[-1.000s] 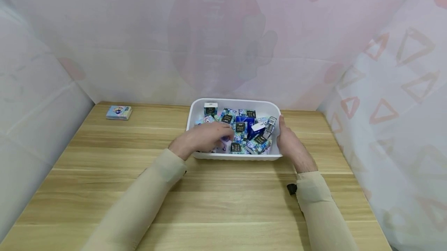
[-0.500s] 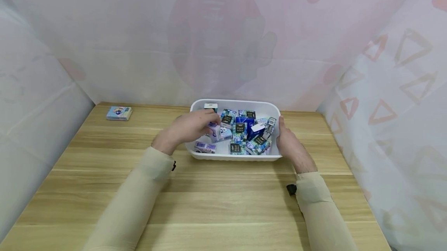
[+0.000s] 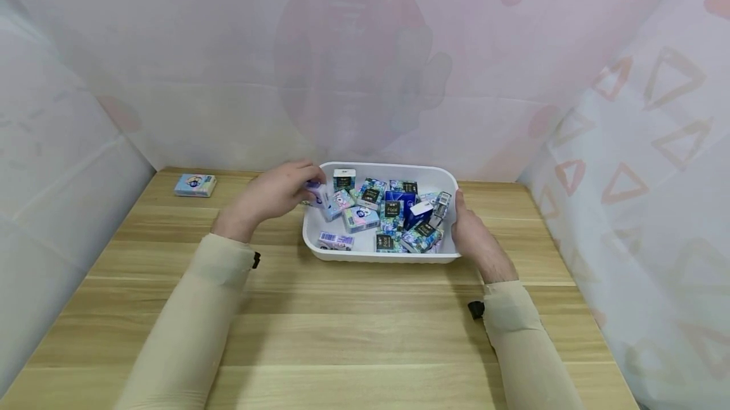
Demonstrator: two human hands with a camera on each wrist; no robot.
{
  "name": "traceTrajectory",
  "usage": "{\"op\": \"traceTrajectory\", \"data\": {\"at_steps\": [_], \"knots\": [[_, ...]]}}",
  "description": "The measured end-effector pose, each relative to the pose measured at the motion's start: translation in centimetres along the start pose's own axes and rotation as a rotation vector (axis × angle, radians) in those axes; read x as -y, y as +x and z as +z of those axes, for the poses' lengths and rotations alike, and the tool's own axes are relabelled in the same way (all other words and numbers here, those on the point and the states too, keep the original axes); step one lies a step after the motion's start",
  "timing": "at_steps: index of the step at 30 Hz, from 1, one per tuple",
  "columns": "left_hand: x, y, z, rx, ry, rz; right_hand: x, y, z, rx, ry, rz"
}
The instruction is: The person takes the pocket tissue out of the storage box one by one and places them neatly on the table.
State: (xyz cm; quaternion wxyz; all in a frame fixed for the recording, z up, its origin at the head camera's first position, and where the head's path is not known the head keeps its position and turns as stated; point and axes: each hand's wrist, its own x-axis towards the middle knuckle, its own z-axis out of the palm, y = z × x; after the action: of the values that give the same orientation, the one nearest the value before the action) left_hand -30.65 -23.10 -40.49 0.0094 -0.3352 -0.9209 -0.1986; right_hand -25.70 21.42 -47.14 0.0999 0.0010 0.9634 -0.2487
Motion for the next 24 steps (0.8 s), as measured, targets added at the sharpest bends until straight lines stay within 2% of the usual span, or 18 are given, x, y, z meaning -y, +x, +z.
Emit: {"op": "traceTrajectory", "data": {"at_steps": [10,17,24], "knots": [[3.7,-1.6,-1.0,-0.025,0.009,-0.074,0.0,0.1,0.0,0.006,0.003,-0.003],[6.6,-2.6,-1.0,-0.048,0.101,-0.155,0.1,0.1,0.1,0.011,0.006,-0.001],[9.2,-3.3,-1.0,-0.025,0.164,-0.232,0.0,0.0,0.0,0.003,0.001,-0.008]]}}
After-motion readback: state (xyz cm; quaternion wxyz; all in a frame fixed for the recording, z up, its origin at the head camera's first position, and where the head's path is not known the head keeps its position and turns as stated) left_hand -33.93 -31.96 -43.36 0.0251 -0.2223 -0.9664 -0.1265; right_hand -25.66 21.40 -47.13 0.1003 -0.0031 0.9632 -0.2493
